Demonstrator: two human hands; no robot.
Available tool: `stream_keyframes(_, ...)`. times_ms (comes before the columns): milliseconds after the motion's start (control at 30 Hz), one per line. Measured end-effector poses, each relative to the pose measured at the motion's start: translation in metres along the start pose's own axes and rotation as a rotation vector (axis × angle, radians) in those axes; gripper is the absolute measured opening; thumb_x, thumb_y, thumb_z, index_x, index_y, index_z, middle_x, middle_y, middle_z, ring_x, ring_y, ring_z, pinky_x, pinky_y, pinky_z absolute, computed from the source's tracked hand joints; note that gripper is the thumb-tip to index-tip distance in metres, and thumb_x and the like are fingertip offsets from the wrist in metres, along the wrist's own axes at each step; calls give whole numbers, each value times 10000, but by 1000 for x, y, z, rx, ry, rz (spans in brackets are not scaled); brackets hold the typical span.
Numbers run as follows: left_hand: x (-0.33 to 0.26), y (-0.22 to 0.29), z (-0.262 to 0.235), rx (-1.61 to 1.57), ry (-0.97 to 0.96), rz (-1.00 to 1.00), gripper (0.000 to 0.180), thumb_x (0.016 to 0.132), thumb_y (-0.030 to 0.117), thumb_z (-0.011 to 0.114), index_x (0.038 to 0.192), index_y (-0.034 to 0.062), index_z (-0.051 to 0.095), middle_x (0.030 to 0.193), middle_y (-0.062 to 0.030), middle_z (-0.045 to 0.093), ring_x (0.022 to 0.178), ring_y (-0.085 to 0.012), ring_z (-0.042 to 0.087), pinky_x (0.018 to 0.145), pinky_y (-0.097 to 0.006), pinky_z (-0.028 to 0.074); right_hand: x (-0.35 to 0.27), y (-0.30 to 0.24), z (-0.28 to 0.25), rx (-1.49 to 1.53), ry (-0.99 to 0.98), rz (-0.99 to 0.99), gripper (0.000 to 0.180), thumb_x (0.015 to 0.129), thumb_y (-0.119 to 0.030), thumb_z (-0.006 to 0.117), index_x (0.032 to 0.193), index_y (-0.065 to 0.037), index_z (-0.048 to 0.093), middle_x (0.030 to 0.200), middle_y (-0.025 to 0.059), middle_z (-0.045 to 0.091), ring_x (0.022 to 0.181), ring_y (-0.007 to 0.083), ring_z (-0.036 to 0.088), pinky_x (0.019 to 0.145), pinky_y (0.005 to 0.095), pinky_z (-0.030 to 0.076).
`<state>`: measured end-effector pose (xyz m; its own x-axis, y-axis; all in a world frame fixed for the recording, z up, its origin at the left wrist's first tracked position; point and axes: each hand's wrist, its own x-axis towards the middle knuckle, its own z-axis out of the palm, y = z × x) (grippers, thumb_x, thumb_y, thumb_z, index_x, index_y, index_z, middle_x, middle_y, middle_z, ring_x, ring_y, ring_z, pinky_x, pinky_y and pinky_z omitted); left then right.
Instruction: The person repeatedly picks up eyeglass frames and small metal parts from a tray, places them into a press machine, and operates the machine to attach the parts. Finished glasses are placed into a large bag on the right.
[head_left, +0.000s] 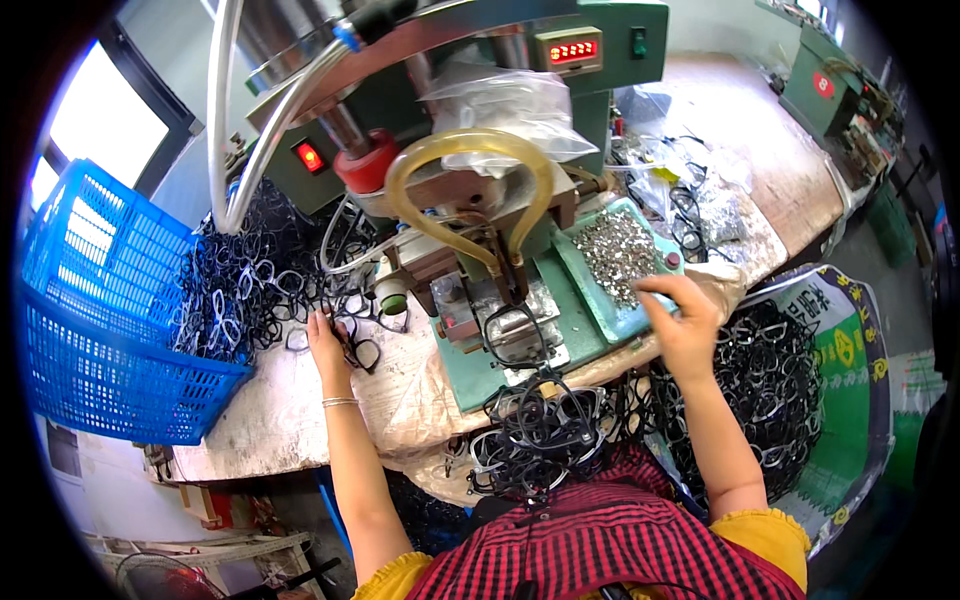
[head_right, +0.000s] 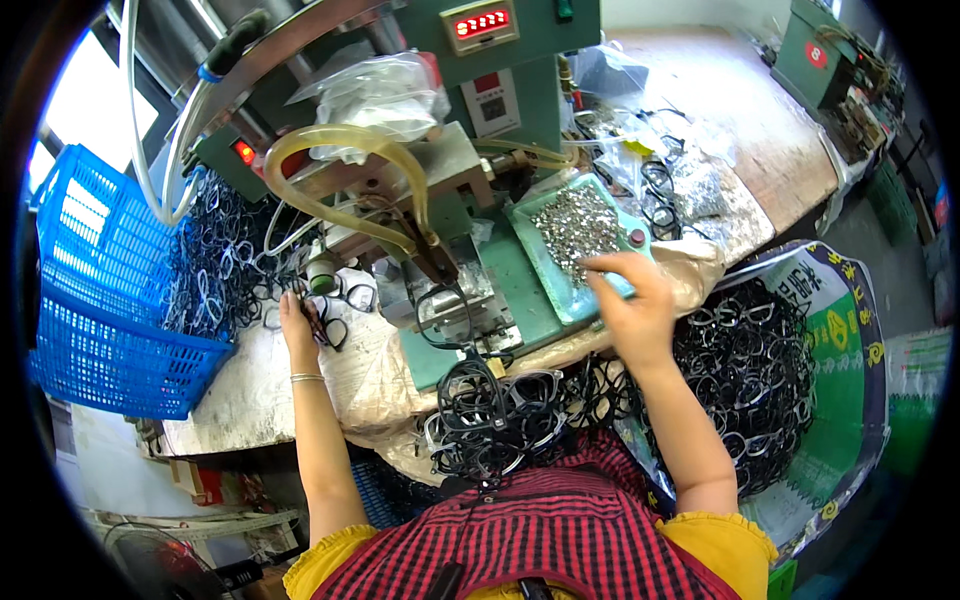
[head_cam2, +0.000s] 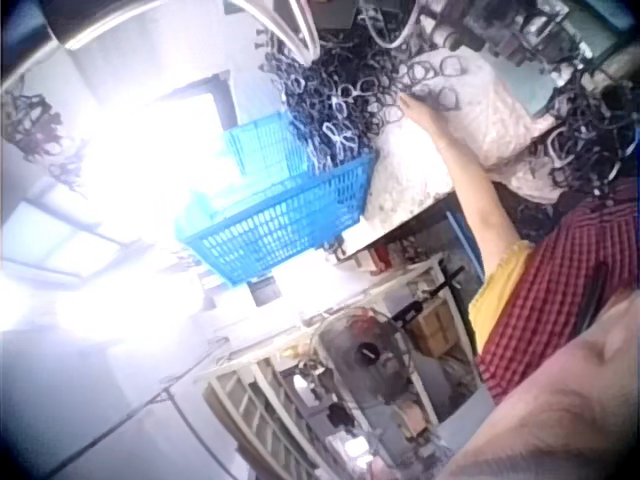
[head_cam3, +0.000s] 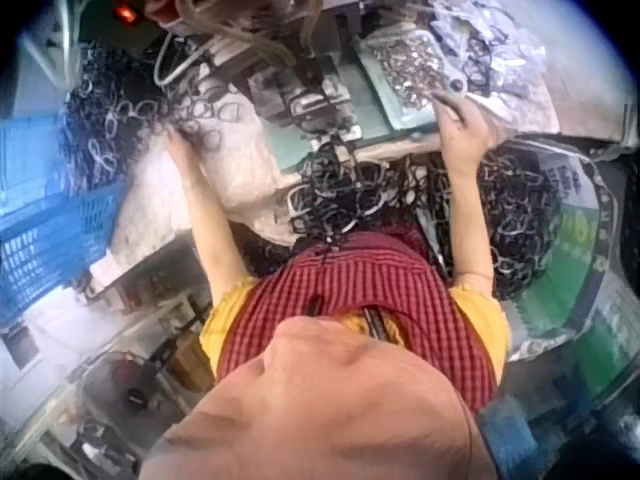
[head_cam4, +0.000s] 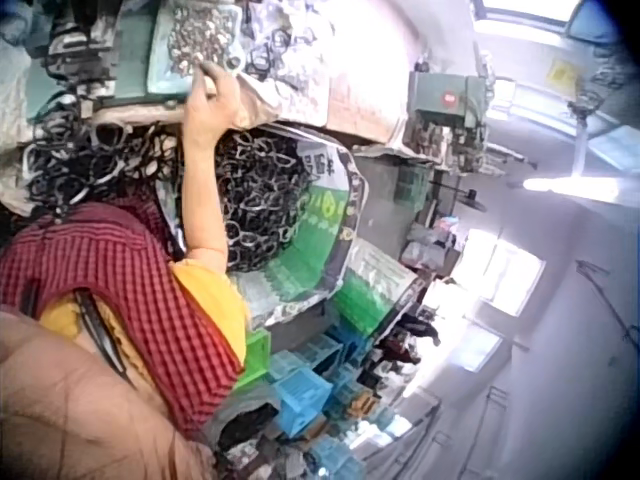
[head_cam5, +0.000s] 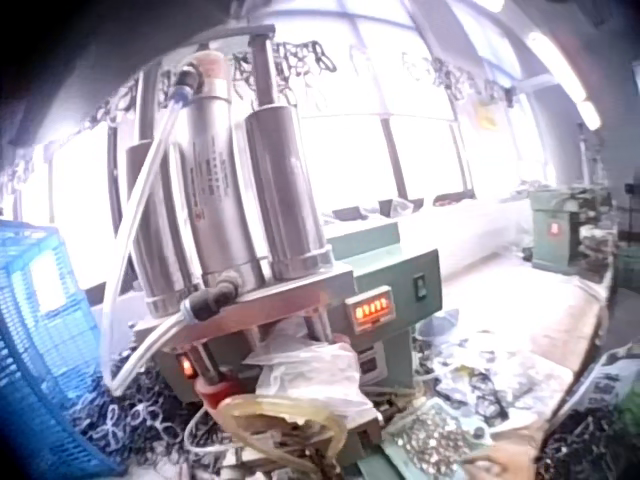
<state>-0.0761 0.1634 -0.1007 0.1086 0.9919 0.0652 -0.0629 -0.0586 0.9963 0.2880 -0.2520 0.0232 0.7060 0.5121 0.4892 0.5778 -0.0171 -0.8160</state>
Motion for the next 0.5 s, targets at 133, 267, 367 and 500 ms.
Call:
stream_keyframes(133, -28, 30, 42, 500, 93, 361, 274, 970, 251, 653, 1155, 54, 610, 761, 43, 498, 634, -68, 409, 567, -216, 343, 31, -46, 48, 200, -161, -222, 217, 796, -25, 723, 1012, -2, 710, 937, 100, 718, 865, 220, 681, 810, 330, 516)
stream_keyframes(267, -110, 78, 86, 24, 43, 278, 219, 947, 160, 672, 1089, 31, 564, 830, 7, 542, 663, -88, 471, 593, -241, 391, 26, -55, 83, 459, -113, -40, 342, 811, -38, 721, 1135, 26, 631, 967, 91, 703, 890, 162, 679, 817, 293, 518)
stream_keyframes(367, -180, 154, 124, -300, -186, 315, 231, 1028, 293, 476, 995, 64, 487, 874, -115, 621, 673, -178, 573, 601, -292, 487, 19, -50, 83, 512, -136, 67, 399, 814, -30, 721, 1185, 37, 588, 968, 86, 700, 895, 128, 669, 825, 275, 512)
stream_keyframes(500, -218, 237, 160, -255, -355, 773, 207, 993, 216, 291, 988, 40, 399, 937, -309, 653, 722, -306, 632, 685, -383, 553, 20, -64, 86, 713, -244, 160, 484, 825, -1, 703, 1267, 53, 512, 969, 77, 704, 922, 115, 651, 886, 262, 482)
